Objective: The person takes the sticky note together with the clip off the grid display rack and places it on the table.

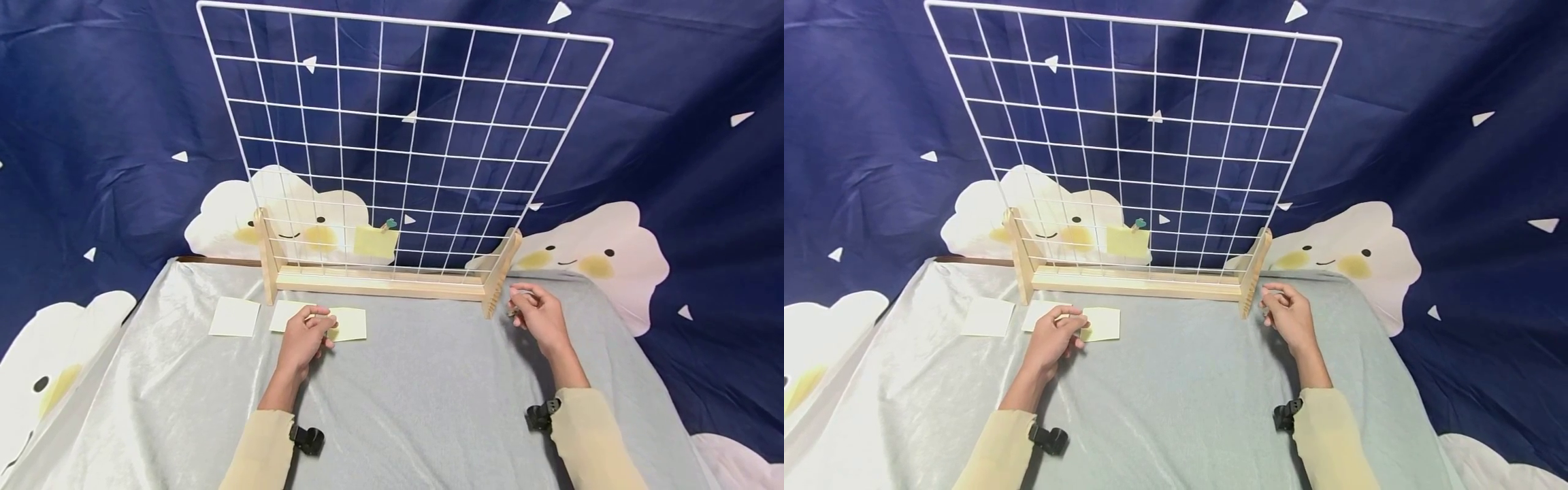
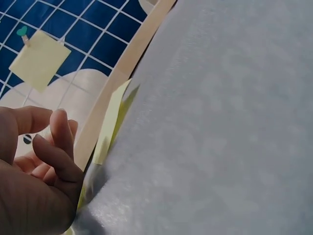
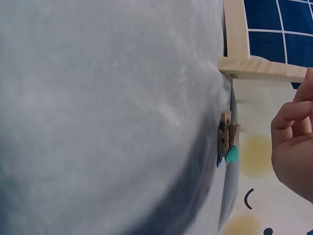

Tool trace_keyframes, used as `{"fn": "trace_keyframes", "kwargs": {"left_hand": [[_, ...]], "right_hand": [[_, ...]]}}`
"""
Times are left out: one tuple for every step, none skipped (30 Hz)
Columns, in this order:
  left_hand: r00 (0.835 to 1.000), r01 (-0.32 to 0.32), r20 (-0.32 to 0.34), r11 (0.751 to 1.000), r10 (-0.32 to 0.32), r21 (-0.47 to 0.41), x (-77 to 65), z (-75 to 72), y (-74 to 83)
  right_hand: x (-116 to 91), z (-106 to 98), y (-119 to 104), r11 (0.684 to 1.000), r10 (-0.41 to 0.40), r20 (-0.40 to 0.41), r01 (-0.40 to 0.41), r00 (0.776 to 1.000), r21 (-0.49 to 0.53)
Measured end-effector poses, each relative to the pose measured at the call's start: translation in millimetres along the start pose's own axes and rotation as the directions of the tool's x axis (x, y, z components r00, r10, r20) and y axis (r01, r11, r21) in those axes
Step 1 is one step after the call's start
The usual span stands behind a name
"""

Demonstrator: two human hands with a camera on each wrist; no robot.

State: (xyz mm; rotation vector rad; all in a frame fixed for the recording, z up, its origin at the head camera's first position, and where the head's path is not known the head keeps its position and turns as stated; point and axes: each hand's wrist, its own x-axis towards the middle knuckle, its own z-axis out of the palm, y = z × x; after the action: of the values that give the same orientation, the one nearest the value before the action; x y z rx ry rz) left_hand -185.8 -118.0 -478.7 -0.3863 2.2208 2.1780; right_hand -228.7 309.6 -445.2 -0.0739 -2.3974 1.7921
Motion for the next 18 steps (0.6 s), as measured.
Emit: {"fn": "trace_keyframes", "kwargs": {"left_hand": [[1.000,-0.004,0.002,1.000,0.004,0.006,0.3,0.0,0.8],[1.000,-0.010,0.003,1.000,0.010,0.011,0.7,0.1,1.8],[1.000,-0.017,0.002,1.000,0.017,0.014,1.4,0.3,2.8],[1.000,-0.024,0.002,1.000,0.024,0.014,1.8,0.5,4.1],[1.000,-0.030,0.000,0.999,0.030,0.012,2.3,0.7,5.5],[0.999,-0.033,-0.001,0.999,0.033,0.010,2.7,0.9,7.0],[0.999,-0.035,-0.002,0.999,0.035,0.009,3.0,1.1,8.6],[0.999,-0.036,-0.003,0.999,0.036,0.007,3.5,1.2,9.9],[0.999,-0.035,-0.004,0.999,0.035,0.004,3.9,1.5,11.3],[0.999,-0.033,-0.005,0.999,0.033,0.002,4.1,1.7,12.6],[1.000,-0.031,-0.005,1.000,0.031,0.000,4.6,1.9,13.6],[1.000,-0.030,-0.005,1.000,0.030,-0.002,4.9,2.2,14.6],[1.000,-0.030,-0.004,1.000,0.030,-0.006,5.5,2.6,15.5],[1.000,-0.031,-0.002,0.999,0.031,-0.009,6.0,2.8,16.2],[1.000,-0.031,0.000,0.999,0.031,-0.013,6.3,3.2,17.0],[1.000,-0.031,0.002,0.999,0.031,-0.016,6.8,3.5,17.5],[0.999,-0.033,0.006,0.999,0.033,-0.020,7.3,3.9,18.1],[0.999,-0.035,0.010,0.999,0.035,-0.024,7.7,4.2,18.8]], "right_hand": [[0,1,0,1.000,-0.017,0.006,0.017,1.000,0.009],[0,2,0,0.999,-0.032,0.009,0.032,0.999,0.017],[1,4,-1,0.999,-0.048,0.015,0.047,0.999,0.026],[1,5,-2,0.998,-0.062,0.020,0.061,0.998,0.031],[0,6,-3,0.997,-0.068,0.023,0.067,0.997,0.036],[0,7,-4,0.997,-0.075,0.028,0.073,0.997,0.039],[0,8,-6,0.996,-0.075,0.030,0.074,0.997,0.051],[0,10,-7,0.996,-0.076,0.031,0.074,0.997,0.057],[0,11,-9,0.995,-0.076,0.032,0.074,0.997,0.063],[0,13,-11,0.995,-0.079,0.036,0.076,0.996,0.068],[0,14,-13,0.994,-0.081,0.037,0.078,0.996,0.075],[0,15,-15,0.993,-0.086,0.039,0.082,0.996,0.083],[0,17,-17,0.992,-0.091,0.041,0.087,0.995,0.092],[0,17,-18,0.991,-0.100,0.043,0.096,0.994,0.091],[-1,18,-20,0.990,-0.110,0.045,0.105,0.993,0.091],[-1,19,-22,0.989,-0.119,0.046,0.115,0.992,0.091],[-1,19,-24,0.988,-0.127,0.042,0.123,0.991,0.088],[-2,20,-26,0.987,-0.137,0.041,0.133,0.990,0.087]]}}
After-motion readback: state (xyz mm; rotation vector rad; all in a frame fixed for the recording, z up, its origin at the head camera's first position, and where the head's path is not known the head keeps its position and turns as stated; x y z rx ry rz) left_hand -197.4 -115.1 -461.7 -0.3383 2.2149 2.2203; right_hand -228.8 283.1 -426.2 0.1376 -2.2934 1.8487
